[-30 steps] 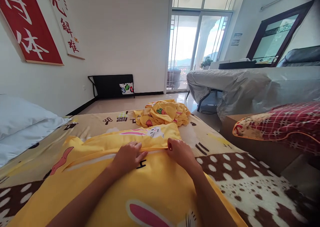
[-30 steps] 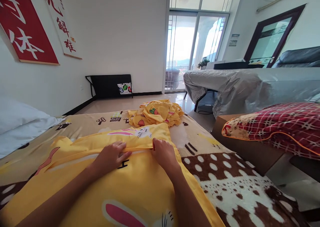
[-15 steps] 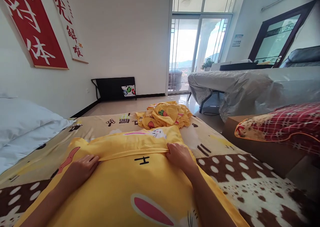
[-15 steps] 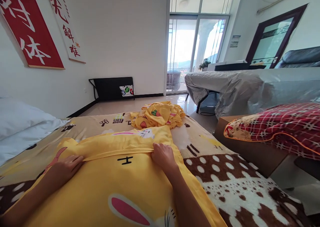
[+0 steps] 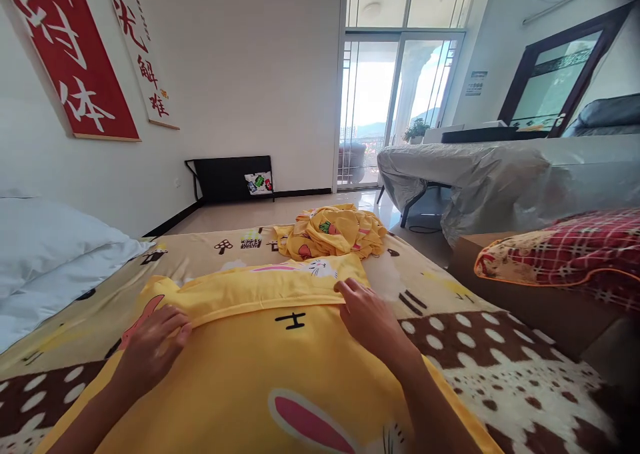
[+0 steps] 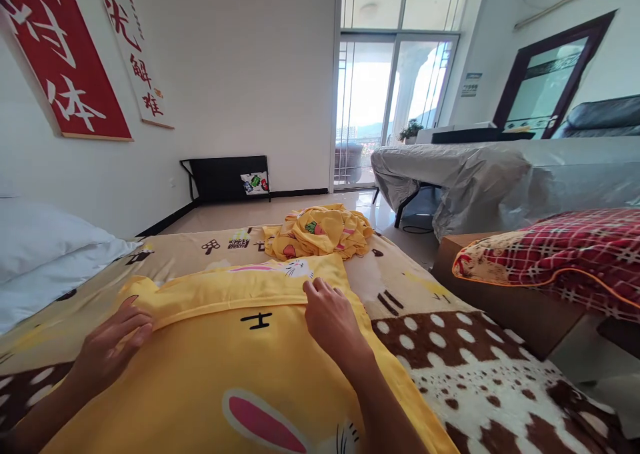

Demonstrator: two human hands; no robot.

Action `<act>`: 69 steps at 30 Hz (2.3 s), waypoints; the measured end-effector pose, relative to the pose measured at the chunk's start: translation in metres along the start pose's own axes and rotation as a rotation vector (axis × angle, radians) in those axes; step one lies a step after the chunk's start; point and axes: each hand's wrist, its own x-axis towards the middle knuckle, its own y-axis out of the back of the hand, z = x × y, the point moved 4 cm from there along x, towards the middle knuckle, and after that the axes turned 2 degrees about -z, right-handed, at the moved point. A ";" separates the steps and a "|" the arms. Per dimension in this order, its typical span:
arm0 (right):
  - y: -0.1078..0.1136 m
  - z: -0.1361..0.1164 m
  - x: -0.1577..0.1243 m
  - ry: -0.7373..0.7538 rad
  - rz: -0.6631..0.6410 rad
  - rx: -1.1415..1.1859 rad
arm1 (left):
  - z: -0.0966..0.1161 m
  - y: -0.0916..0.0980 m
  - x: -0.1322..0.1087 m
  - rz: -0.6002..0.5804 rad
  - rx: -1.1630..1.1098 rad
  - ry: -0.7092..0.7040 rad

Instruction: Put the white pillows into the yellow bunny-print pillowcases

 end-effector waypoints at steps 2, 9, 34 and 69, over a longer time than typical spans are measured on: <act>0.006 -0.022 -0.004 0.156 0.193 0.145 | 0.019 0.005 0.023 0.054 -0.038 0.025; -0.051 -0.073 -0.010 0.461 -0.124 0.259 | 0.050 -0.058 0.086 -0.233 -0.072 0.086; -0.078 0.039 0.023 -0.266 -0.377 -0.172 | -0.148 -0.084 -0.090 -0.416 -0.012 0.726; -0.119 -0.245 0.077 0.392 -0.102 -0.075 | -0.116 -0.082 -0.093 -0.427 -0.163 0.407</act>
